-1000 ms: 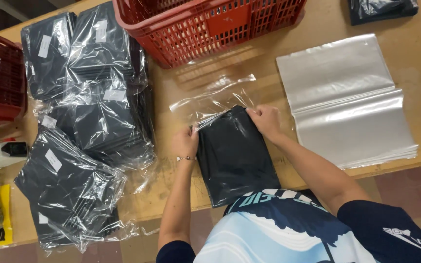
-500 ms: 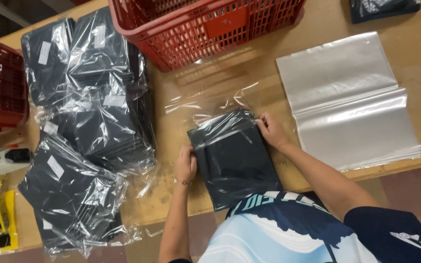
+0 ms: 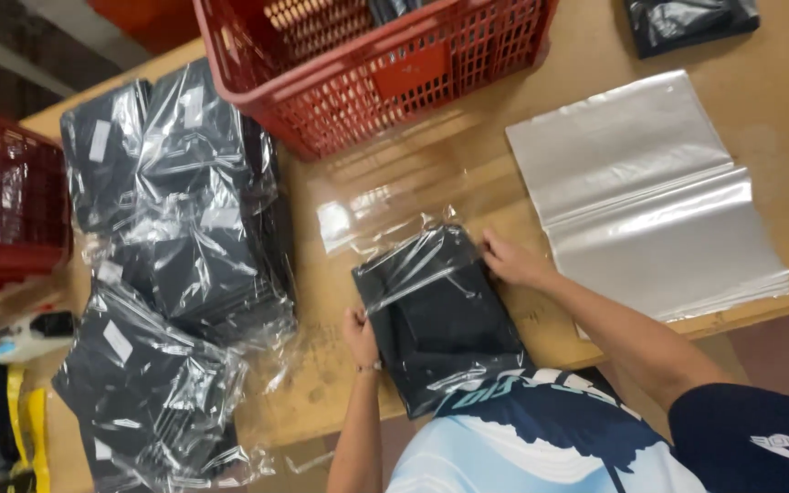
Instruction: Packaging black plastic bags into clear plastic sleeves and organizing them in crates.
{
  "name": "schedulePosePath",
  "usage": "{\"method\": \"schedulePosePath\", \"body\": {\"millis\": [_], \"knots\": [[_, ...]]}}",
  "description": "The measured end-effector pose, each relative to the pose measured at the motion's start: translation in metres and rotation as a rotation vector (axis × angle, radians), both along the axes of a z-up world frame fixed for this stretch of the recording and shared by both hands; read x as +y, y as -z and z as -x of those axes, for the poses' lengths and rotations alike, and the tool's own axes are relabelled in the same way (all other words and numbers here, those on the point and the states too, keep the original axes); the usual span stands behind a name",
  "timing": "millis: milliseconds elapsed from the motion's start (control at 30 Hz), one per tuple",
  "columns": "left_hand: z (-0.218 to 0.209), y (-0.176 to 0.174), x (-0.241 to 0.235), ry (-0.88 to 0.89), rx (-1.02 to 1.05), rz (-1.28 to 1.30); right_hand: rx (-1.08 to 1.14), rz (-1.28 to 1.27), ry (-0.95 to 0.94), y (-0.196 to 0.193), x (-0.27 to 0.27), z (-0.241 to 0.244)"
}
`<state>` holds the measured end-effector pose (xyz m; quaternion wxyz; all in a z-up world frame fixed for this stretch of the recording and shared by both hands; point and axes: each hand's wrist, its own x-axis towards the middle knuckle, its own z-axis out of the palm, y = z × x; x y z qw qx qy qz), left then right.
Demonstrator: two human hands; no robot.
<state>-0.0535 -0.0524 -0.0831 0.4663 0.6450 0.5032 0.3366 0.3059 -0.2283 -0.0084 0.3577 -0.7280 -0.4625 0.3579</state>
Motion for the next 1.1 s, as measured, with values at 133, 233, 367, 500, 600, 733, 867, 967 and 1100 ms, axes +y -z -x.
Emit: {"method": "schedulePosePath", "body": {"millis": [133,233,367,500,600,733,867,967,1100], "knots": [[0.014,0.011,-0.013,-0.099,0.036,0.092,-0.085,0.025,0.048,-0.003,-0.021,0.018],[0.026,-0.008,-0.038,-0.172,0.144,0.204,-0.060,0.070,0.095,-0.015,-0.036,0.035],[0.048,-0.043,-0.091,0.041,0.236,0.032,-0.104,0.020,0.182,-0.022,-0.058,0.052],[0.088,-0.055,-0.154,0.199,0.458,-0.035,-0.068,0.005,0.165,-0.010,-0.095,0.077],[0.100,-0.083,-0.184,0.158,0.429,0.251,-0.007,0.023,0.182,-0.022,-0.120,0.082],[0.125,-0.075,-0.133,0.204,0.525,0.050,-0.160,0.016,0.155,-0.076,-0.104,0.075],[0.086,-0.213,-0.052,0.147,0.304,-0.256,-0.278,-0.316,0.148,-0.167,-0.068,0.053],[0.054,-0.319,-0.018,0.124,0.095,-0.301,-0.300,-0.518,0.132,-0.246,-0.021,0.029],[-0.056,-0.451,-0.005,0.015,-0.221,-0.277,-0.332,-0.410,0.224,-0.365,0.038,-0.017]]}}
